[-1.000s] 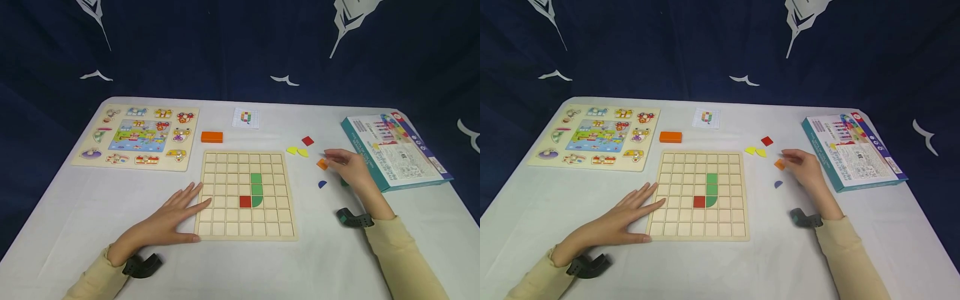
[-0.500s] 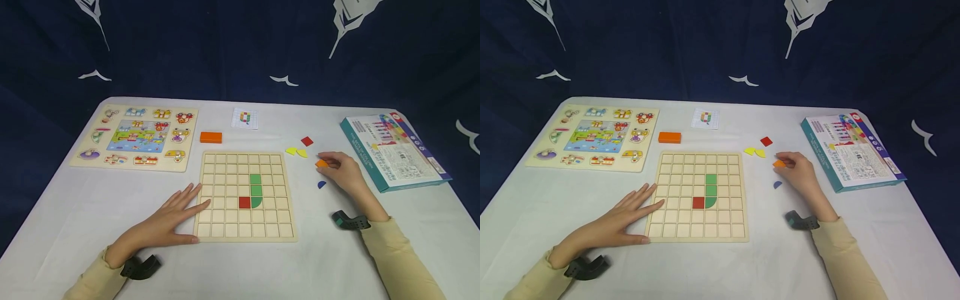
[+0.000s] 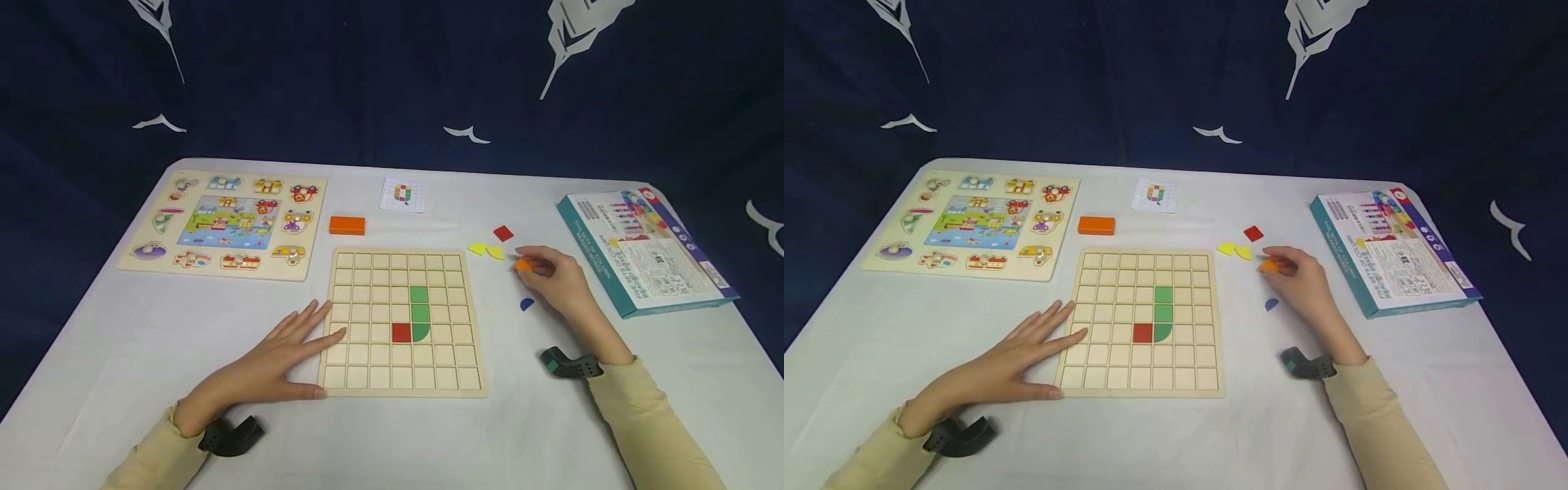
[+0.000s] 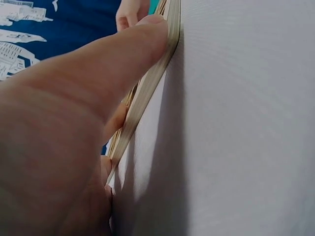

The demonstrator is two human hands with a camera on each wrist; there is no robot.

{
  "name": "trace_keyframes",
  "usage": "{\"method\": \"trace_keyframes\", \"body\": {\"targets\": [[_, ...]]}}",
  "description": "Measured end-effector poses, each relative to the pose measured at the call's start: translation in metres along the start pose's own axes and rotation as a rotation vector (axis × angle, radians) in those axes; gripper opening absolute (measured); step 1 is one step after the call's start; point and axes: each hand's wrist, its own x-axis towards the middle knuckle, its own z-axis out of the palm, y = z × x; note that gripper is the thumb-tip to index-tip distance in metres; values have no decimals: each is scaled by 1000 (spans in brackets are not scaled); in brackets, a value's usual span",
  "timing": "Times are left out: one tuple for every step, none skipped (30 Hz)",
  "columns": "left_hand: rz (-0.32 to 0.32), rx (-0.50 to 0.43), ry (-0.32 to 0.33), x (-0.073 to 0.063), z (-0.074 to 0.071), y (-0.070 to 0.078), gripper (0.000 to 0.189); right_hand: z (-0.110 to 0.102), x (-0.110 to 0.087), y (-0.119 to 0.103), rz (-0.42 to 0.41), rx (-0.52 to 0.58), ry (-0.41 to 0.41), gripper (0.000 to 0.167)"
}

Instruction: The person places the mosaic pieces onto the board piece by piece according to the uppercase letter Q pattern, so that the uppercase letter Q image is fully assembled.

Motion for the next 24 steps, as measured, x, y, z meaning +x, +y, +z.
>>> {"method": "trace_keyframes", "body": {"targets": [[-1, -1, -1, 0, 0, 0, 82, 0, 1, -3, -2, 24, 0, 36], [-1, 1, -1, 0, 0, 0, 82, 0, 2, -6, -5, 41, 7, 35], [0, 1, -1, 0, 0, 0, 82, 0, 3, -8, -13, 66, 10, 35], [0, 0, -2, -1, 0, 0, 82, 1, 5, -11, -23, 91, 13, 35], [1, -1, 0, -1, 0, 0, 82, 2, 7, -16, -34, 112, 15, 34], [2, -1, 0, -1, 0, 0, 81, 2, 9, -22, -49, 133, 17, 34], [2, -1, 1, -1, 0, 0, 81, 4, 11, -29, -67, 147, 16, 34], [5, 1, 2, 0, 0, 0, 81, 5, 13, -36, -90, 164, 15, 34], [6, 2, 2, 0, 0, 0, 81, 6, 16, -44, -114, 190, 6, 34], [7, 3, 3, 0, 0, 0, 82, 9, 18, -53, -136, 210, -1, 35], [9, 4, 5, 0, -1, 0, 82, 11, 20, -63, -157, 222, -11, 35], [11, 5, 6, 0, -1, 0, 82, 14, 22, -71, -175, 237, -22, 35], [13, 8, 7, 0, -1, 0, 82, 18, 24, -78, -189, 253, -36, 35], [15, 9, 8, 0, -1, 0, 82, 23, 26, -85, -202, 280, -55, 35], [16, 9, 9, 0, -1, 0, 81, 28, 27, -91, -209, 296, -78, 34], [18, 8, 10, 0, -1, -1, 81, 34, 28, -96, -213, 318, -104, 34], [20, 8, 11, 0, 0, -1, 81, 40, 29, -101, -215, 331, -131, 33], [21, 7, 11, 0, 0, -1, 81, 47, 29, -105, -214, 349, -159, 33], [21, 7, 12, 0, 0, -1, 81, 53, 29, -108, -217, 362, -188, 33], [20, 6, 13, 0, 0, -1, 81, 59, 29, -112, -219, 373, -217, 33], [19, 6, 12, 0, 0, -1, 81, 66, 29, -115, -222, 375, -243, 33], [16, 5, 12, 0, 0, -1, 81, 72, 28, -117, -227, 375, -267, 32], [12, 5, 10, 0, 0, -1, 81, 78, 28, -120, -237, 366, -289, 32], [6, 4, 8, -1, 0, -1, 81, 84, 27, -122, -248, 356, -310, 32]]}}
